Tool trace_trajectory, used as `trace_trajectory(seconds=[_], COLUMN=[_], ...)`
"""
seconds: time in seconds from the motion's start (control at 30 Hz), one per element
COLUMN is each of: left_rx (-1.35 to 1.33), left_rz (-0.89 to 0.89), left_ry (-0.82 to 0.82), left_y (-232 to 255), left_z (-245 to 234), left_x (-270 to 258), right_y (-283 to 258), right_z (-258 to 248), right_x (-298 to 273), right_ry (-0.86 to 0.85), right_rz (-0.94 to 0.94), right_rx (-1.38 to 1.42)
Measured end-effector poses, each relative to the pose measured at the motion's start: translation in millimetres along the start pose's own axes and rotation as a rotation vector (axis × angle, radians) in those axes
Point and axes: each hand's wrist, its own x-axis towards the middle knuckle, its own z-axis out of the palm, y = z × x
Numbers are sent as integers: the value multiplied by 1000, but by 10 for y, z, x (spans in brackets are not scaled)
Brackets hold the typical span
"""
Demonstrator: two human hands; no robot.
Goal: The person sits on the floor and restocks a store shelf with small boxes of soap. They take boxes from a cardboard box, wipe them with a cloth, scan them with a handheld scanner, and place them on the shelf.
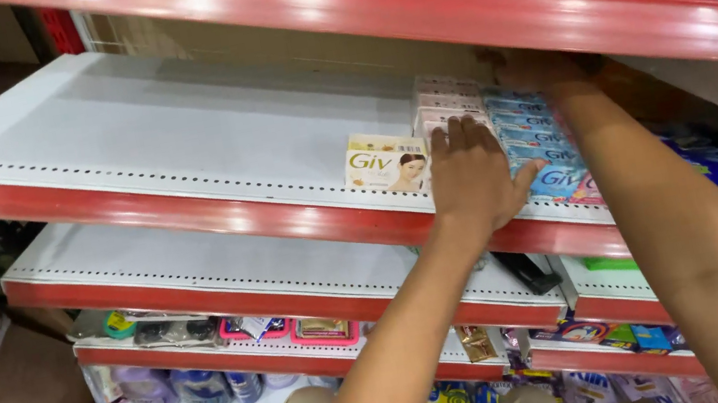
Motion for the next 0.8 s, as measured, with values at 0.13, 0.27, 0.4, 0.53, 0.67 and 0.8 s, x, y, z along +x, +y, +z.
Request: trace_trajectory(seconds=[0.13, 0.27, 0.4, 0.53, 0.67, 0.8], left_rx=[27, -36, 11, -414, -857, -917], left_rz=[35, -14, 204, 284, 128, 161], left_ry=[-66, -311, 145, 259, -285, -899], left_y=[-9, 14, -8, 909, 1909, 2625], left_z=[50, -306, -245, -88, 1085, 2161], left_x=[156, 234, -2, -1040, -2258, -3355], right_y=[-155, -902, -1486, -824, -765, -718], right_z=[-401, -942, -983, 527, 2004, 2926], right_x=[-535, -1555, -3086, -4824, -6488, -7816], right_ry=[159, 280, 569, 592, 419, 473], right_rz=[-51, -70, -139, 300, 1104, 1181], right_rx=[18, 16, 136, 625, 883, 298])
